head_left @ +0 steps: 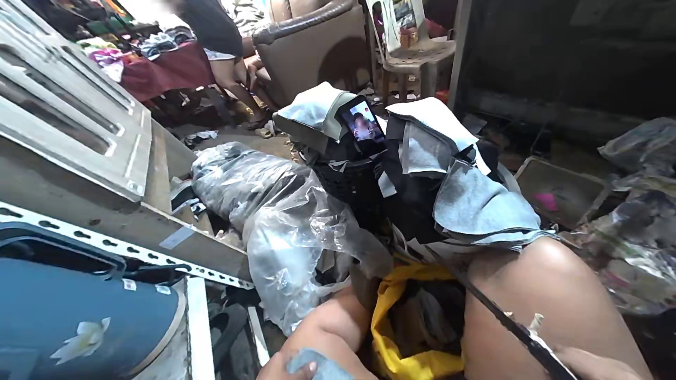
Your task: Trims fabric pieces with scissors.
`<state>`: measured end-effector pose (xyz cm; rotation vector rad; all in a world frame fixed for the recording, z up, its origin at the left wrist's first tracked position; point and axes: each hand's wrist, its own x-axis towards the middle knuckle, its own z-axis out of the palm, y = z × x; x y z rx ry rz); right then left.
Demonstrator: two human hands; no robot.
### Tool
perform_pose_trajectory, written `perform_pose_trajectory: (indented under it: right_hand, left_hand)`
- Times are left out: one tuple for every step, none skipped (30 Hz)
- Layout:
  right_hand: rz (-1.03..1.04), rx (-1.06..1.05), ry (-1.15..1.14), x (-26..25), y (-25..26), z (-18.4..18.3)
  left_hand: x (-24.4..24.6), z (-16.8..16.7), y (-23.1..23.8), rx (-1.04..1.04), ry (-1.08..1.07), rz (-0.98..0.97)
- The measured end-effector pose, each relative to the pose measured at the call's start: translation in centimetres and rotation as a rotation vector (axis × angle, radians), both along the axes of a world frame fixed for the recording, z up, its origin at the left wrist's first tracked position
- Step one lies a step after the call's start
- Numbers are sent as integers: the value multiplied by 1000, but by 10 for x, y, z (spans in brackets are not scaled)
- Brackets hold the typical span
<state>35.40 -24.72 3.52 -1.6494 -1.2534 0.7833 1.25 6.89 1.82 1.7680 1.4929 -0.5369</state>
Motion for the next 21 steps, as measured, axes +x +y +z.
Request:
perform_pose_trajectory:
  right_hand:
    - [0,-30,-15,-2,-2,0]
    - [2,-62,-29,-4,-2,1]
    - [14,-88,-41,-5,-2,3]
    - [37,-112,-57,-4,-1,5]
    - [55,-126,-70,-4,-1,7]
    - [73,-134,-88,-4,-1,9]
    - [95,-139,-110,-2,-1,10]
    - [122,-142,-139,0,0,12]
    - [159,-148,-160,3,2,16]
    - [204,-159,-163,7,3,19]
    - [251,-163,-165,10,5,22]
    - [295,-172,-167,13,6,25]
    - [333,-188,-168,16,6,28]
    - [368,-212,-178,19,5,30]
    - [398,-234,-184,22,5,33]
    - [424,-245,-194,26,5,34]
    - [444,-247,-206,29,4,34]
    - [457,-251,-212,31,4,35]
    - [467,-268,-211,33,5,37]
    - [474,-285,-206,34,6,39]
    - [478,-293,-204,35,7,40]
  left_hand:
    - [-5,0,-1,4,-137,18]
    - [-10,0,-4,21,-301,50]
    - [-13,0,-6,43,-482,85]
    - [-12,3,-9,59,-655,125]
    - [-9,8,-12,68,-814,164]
    - [-5,12,-17,73,-952,202]
    - [1,16,-20,96,-1071,238]
    - [8,20,-23,129,-1175,251]
    - [15,22,-25,149,-1274,240]
    - [22,23,-26,158,-1351,224]
    - [28,25,-28,153,-1413,212]
    - [35,28,-30,131,-1462,186]
    - [41,31,-33,103,-1500,161]
    - [47,33,-35,67,-1537,120]
    - [52,36,-37,22,-1582,80]
    - [57,38,-38,-25,-1626,34]
    - [61,41,-38,-57,-1654,1]
    - [64,44,-39,-68,-1668,-28]
    - [66,47,-39,-78,-1681,-46]
    - [68,49,-39,-92,-1700,-64]
    - [70,51,-39,-111,-1726,-80]
